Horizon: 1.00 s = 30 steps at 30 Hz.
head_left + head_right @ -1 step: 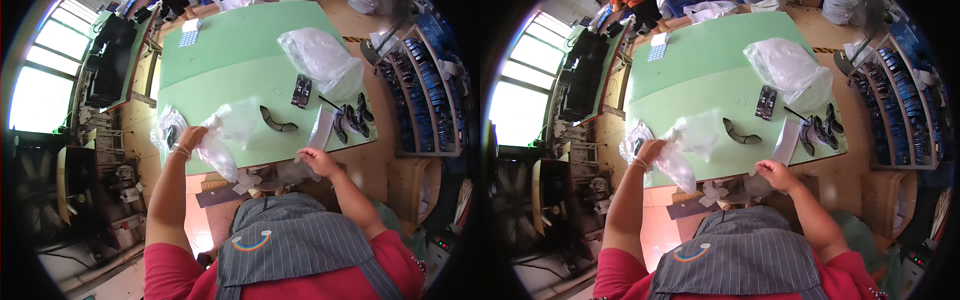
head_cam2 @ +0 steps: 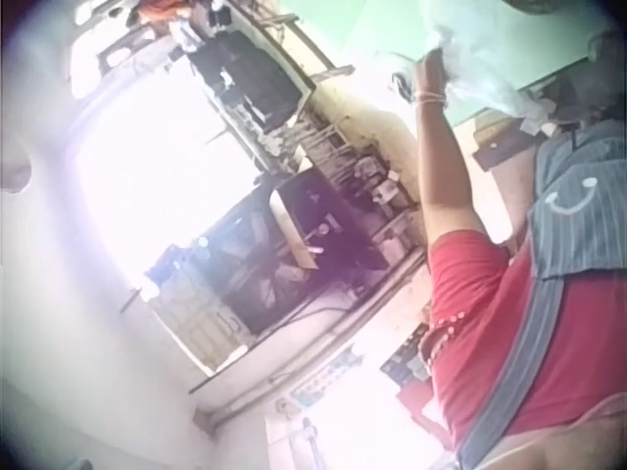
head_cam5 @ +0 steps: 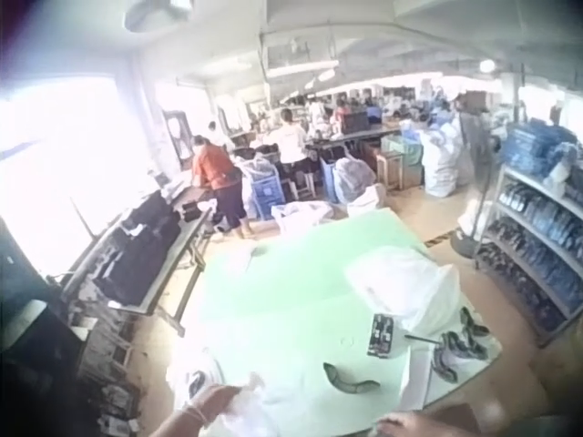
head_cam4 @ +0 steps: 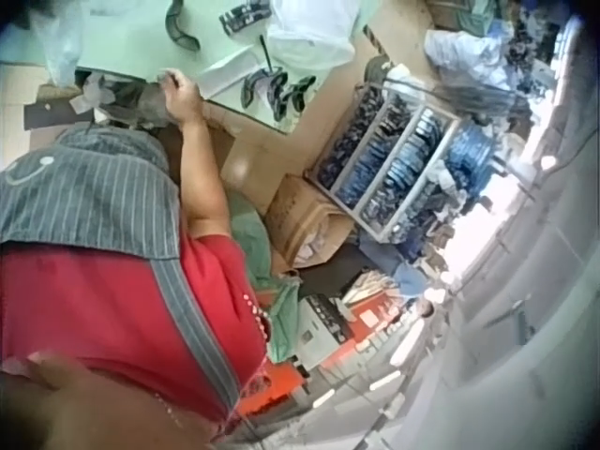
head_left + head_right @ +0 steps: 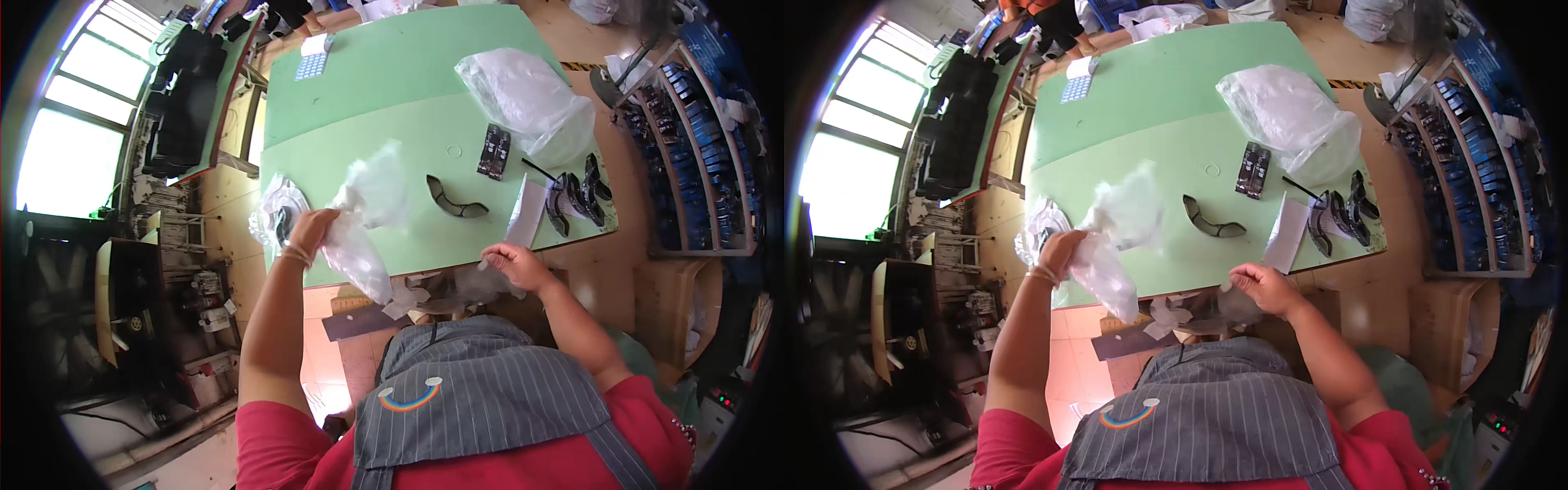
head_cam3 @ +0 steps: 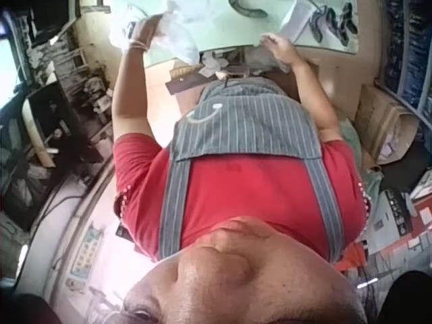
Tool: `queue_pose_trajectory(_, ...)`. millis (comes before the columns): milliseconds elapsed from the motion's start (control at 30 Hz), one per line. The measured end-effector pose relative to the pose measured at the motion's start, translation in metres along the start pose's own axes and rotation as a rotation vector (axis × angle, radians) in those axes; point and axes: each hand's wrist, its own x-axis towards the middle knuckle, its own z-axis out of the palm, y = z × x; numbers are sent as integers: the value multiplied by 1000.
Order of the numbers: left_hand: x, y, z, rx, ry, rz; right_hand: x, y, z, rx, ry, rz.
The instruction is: Manually cut and organize shoe upper components using a press machine and handheld cutting tool.
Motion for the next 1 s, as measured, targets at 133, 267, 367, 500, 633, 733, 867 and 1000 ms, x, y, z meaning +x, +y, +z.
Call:
queue_pose_trajectory(133,-91,50,34,-650,-92,-58,3,-50,14,76,-150,-64)
queue_pose_trajectory(267,-122,32,47,-770,-191,228,2,-120,48,301,-280,-405)
queue_pose_trajectory(367,-140,42,71,-864,-107,295,-1,-150,74,88,-322,-660)
queue_pose_trajectory(500,-152,41,78,-935,-27,369,3,-155,98,-310,-246,-800)
queue_pose_trajectory(633,-168,24,75,-932,33,389,17,-156,86,133,-393,-544)
queue_pose_trajectory(733,-176,18,78,-910,103,370,23,-159,77,663,-544,-285)
queue_pose_trajectory(867,-185,2,73,-899,-81,302,27,-164,68,783,-541,-189)
queue_pose_trajectory(1000,-190,5,88,-949,-78,329,31,-156,79,716,-318,-159)
